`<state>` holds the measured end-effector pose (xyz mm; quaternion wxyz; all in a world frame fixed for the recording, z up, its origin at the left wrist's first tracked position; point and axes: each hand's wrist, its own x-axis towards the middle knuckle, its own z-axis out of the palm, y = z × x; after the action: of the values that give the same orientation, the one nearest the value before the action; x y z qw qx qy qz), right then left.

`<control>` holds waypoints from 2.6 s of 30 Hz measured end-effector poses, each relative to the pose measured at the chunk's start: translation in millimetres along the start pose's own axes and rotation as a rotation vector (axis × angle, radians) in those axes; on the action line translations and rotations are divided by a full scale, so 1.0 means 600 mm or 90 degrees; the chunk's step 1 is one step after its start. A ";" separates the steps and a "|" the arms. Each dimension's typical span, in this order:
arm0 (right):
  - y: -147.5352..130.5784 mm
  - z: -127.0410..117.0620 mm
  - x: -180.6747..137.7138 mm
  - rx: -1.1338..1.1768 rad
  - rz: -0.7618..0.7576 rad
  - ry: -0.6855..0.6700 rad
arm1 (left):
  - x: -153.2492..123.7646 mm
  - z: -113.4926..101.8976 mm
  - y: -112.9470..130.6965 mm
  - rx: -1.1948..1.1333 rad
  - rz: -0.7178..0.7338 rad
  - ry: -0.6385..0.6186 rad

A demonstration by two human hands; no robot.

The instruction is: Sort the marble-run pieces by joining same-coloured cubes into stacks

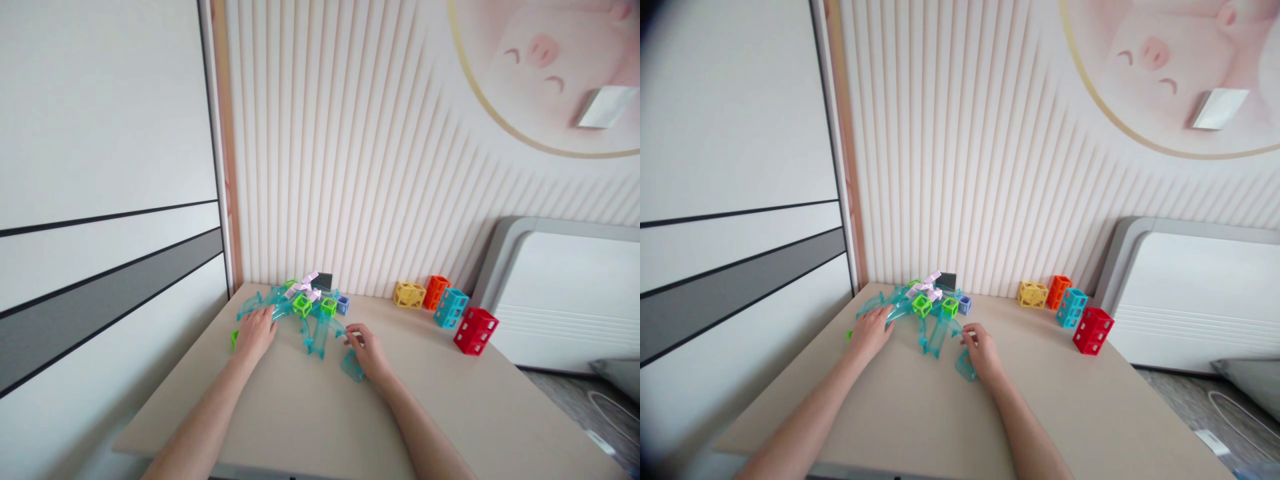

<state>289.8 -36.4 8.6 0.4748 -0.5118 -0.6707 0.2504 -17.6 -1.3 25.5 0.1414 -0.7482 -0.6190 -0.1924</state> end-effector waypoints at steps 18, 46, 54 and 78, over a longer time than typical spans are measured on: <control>-0.010 -0.013 0.002 -0.073 -0.088 0.147 | 0.095 0.002 -0.202 -0.172 -0.246 -0.232; -0.007 -0.003 0.001 -0.008 -0.170 0.114 | 0.087 0.048 -0.187 -0.357 -0.191 0.061; -0.011 -0.004 0.000 -0.008 -0.177 0.121 | 0.095 0.037 -0.167 -0.435 -0.133 0.120; -0.021 -0.005 -0.003 -0.009 -0.173 0.093 | 0.108 0.004 -0.116 -0.513 -0.289 0.291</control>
<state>286.9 -43.1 19.7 0.5483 -0.4369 -0.6990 0.1409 -75.2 69.7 51.6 -0.0719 -0.5291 -0.5954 -0.6004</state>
